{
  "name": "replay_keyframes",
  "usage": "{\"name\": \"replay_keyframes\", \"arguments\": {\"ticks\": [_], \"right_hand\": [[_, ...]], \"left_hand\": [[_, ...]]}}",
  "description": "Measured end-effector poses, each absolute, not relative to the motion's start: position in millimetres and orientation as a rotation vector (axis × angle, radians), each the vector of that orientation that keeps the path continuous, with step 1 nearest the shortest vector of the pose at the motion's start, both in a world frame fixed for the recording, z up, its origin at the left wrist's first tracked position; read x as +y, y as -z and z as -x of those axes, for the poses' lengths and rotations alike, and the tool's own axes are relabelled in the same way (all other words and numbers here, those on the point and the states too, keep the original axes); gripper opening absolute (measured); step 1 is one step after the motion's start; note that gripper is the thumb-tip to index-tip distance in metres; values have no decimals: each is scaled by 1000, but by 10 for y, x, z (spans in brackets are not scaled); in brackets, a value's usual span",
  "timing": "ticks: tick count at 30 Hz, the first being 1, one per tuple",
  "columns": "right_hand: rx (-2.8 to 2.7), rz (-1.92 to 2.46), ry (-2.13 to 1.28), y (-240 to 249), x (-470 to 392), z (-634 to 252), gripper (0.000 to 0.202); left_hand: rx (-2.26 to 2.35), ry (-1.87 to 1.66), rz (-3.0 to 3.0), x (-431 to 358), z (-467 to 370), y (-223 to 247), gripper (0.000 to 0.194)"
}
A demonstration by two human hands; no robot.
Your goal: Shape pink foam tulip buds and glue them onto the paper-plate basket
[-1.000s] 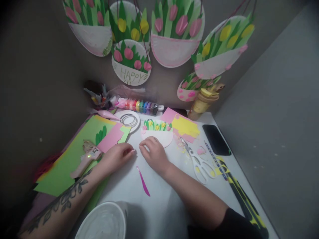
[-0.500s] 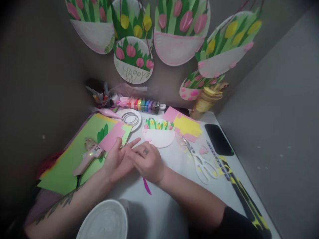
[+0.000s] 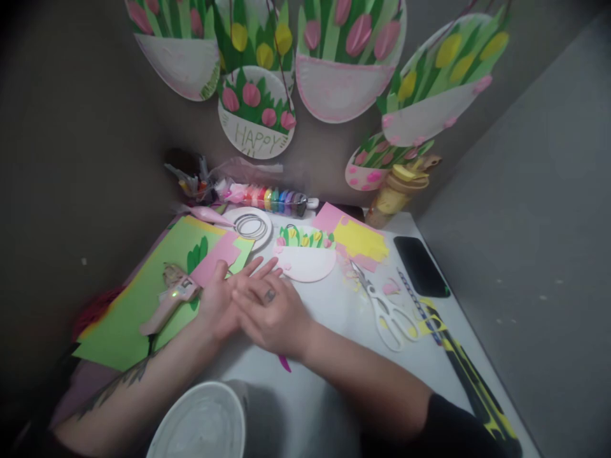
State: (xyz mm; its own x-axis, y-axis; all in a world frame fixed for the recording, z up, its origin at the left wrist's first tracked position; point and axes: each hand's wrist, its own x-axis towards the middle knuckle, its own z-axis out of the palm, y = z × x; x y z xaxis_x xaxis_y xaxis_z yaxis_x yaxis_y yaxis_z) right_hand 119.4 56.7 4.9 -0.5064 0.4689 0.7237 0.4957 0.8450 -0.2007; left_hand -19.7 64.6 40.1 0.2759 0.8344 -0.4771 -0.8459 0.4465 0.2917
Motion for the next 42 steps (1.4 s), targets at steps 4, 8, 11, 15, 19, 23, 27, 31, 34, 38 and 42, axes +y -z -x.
{"name": "replay_keyframes", "arguments": {"ticks": [4,8,11,15,19,23,27,31,34,38,42], "right_hand": [[-2197,709,55,-39,579,-1200,31],[-2200,688,62,-35,577,-1184,31],[-2214,734,97,-38,584,-1180,30],[-2229,665,71,-42,586,-1176,29],[-2218,734,80,-52,588,-1173,31],[-2249,691,36,-53,576,-1174,29],[-2231,719,44,-29,589,-1164,31],[-2260,736,5,-15,601,-1175,29],[-2264,696,-31,-13,591,-1163,33],[-2266,790,-45,-18,605,-1146,38],[-2219,804,-104,-45,639,-1176,37]], "left_hand": [[594,-1157,48,659,203,-373,75],[616,-1145,51,666,206,-345,77],[593,-1153,43,677,225,-323,79],[572,-1223,48,689,240,-311,81],[612,-1194,51,691,237,-330,79],[579,-1268,45,704,244,-323,80],[605,-1201,68,709,253,-281,77],[594,-1244,58,710,257,-289,77],[622,-1227,50,691,238,-305,76],[615,-1196,61,658,217,-303,74],[519,-1206,58,657,219,-315,79]]}}
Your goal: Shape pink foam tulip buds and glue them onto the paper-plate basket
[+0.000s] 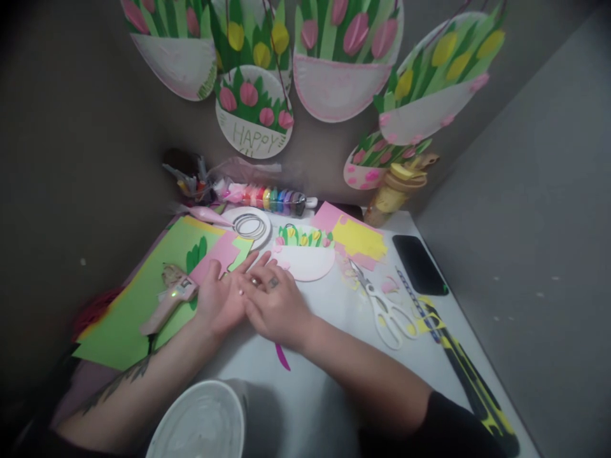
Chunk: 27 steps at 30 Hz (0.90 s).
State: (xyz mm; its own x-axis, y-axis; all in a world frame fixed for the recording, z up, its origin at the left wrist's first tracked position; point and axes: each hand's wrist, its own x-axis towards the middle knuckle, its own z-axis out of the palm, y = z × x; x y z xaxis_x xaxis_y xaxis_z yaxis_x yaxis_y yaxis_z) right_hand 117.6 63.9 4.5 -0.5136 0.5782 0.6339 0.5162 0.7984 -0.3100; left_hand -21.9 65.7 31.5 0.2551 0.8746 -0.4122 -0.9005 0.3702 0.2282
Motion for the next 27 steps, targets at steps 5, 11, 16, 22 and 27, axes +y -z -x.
{"name": "replay_keyframes", "arguments": {"ticks": [5,11,16,22,27], "right_hand": [[-2048,736,-136,-101,645,-1238,33],[-1877,817,-186,-169,675,-1349,26],[-1668,948,-323,-230,749,-1438,23],[-1982,778,-202,-189,649,-1340,25],[-2154,729,-125,-133,541,-1243,28]], "left_hand": [[427,-1222,64,659,226,-333,84],[367,-1201,38,663,291,-324,84],[350,-1259,21,694,351,-336,86],[339,-1271,69,681,306,-308,80],[319,-1262,74,667,280,-306,85]]}}
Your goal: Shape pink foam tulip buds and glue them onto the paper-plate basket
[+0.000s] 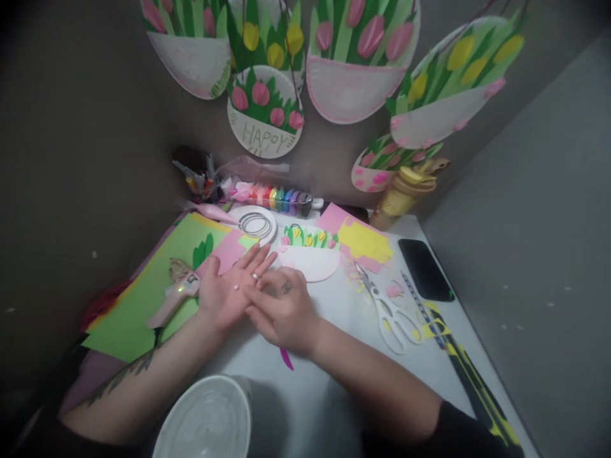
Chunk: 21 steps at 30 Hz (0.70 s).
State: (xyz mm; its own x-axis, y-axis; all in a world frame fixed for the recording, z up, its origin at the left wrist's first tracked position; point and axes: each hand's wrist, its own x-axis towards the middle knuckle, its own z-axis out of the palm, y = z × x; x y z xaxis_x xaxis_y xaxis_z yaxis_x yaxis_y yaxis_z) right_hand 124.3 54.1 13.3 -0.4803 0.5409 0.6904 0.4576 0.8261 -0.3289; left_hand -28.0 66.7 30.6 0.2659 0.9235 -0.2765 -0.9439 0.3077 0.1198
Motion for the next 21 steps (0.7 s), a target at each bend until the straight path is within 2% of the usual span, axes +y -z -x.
{"name": "replay_keyframes", "arguments": {"ticks": [7,14,21], "right_hand": [[-2202,741,-51,-155,531,-1167,34],[-2038,856,-164,-121,581,-1114,14],[-2042,804,-223,-118,580,-1113,8]], "left_hand": [[402,-1250,69,641,245,-337,87],[539,-1182,28,568,168,-371,78],[603,-1205,-9,590,168,-424,70]]}}
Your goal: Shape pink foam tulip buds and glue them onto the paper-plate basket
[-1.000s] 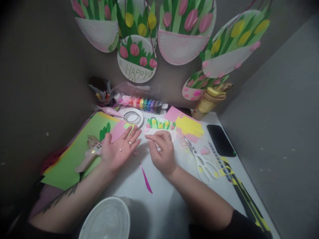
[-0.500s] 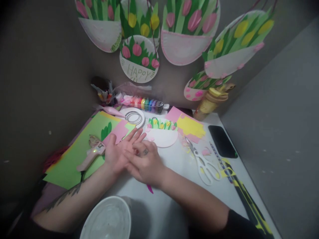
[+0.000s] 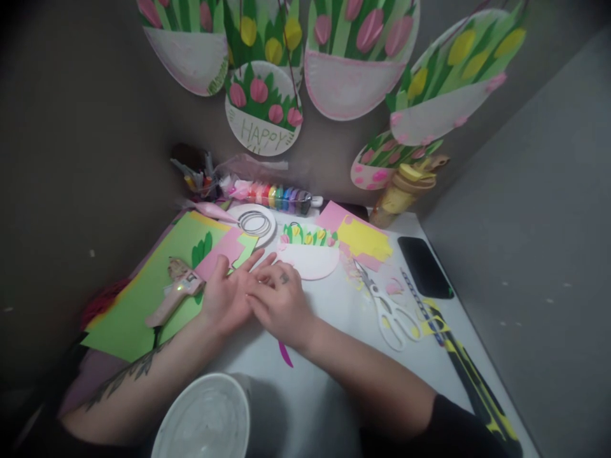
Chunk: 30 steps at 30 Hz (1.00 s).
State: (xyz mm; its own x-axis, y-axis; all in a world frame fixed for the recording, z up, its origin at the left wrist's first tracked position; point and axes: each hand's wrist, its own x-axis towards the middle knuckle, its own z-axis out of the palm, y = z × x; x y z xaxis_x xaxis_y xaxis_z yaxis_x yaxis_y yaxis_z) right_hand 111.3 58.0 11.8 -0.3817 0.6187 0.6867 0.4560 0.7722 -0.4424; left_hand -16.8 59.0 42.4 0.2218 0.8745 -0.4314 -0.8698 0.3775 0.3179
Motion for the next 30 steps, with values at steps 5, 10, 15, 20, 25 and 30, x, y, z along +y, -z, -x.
{"name": "replay_keyframes", "arguments": {"ticks": [5,10,15,20,25,30], "right_hand": [[-1853,892,-222,-188,705,-1254,7],[-1825,909,-134,-221,803,-1383,6],[-1869,862,-170,-178,795,-1380,7],[-1882,865,-197,-160,790,-1370,8],[-1903,850,-184,-161,802,-1377,8],[-1929,831,-146,-163,805,-1374,7]], "left_hand": [[734,-1202,-267,607,221,-385,35],[1077,-1095,-910,582,296,-369,14],[1153,-1029,-1069,588,329,-412,22],[1146,-983,-1132,601,340,-387,24],[1197,-948,-1160,601,345,-393,25],[1265,-912,-1241,597,342,-418,24]]}}
